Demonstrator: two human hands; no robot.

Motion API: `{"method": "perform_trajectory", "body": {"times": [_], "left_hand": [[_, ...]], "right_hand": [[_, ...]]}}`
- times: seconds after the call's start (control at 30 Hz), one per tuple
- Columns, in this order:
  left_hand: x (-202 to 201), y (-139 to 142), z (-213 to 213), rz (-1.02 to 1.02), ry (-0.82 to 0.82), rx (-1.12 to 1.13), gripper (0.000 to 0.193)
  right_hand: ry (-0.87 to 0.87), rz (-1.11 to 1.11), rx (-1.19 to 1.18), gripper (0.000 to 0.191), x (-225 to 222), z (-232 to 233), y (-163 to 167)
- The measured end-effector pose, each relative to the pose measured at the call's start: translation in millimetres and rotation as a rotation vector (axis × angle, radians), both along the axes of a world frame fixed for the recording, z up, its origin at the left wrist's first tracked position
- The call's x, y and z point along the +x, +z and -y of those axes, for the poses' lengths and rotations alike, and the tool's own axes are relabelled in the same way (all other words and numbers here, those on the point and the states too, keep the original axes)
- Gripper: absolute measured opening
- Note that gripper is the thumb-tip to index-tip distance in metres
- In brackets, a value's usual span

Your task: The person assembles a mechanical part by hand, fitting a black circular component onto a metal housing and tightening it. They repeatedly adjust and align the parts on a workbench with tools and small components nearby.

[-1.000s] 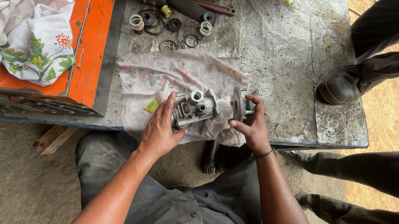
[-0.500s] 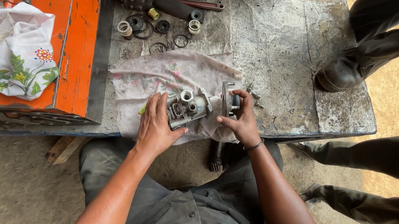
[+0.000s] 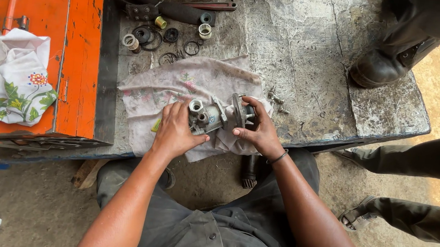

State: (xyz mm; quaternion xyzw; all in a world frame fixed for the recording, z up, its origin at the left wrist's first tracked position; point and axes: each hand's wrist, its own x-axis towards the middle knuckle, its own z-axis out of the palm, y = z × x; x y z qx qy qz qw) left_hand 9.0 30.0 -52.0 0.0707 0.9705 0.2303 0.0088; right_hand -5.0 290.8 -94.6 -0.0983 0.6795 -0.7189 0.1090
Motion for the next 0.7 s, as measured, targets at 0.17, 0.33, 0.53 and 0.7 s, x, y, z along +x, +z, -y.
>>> {"method": "perform_trajectory", "body": {"times": [0.17,0.33,0.53,0.7], "left_hand": [[9,0,7,-0.087,-0.085,0.099,0.108],[18,2,20,-0.107,-0.114,0.228,0.098],[23,-5,35,-0.167,-0.083,0.348,0.097],[20,-11,41,-0.138,-0.082,0.381,0.097]], "right_hand": [[0.029,-0.101,0.052,0.098,-1,4,2],[0.056,-0.022,0.162,0.101,3,9,3],[0.128,-0.093,-0.029,0.097,9,17,-1],[0.119,0.203,-0.565,0.096,6,12,5]]}}
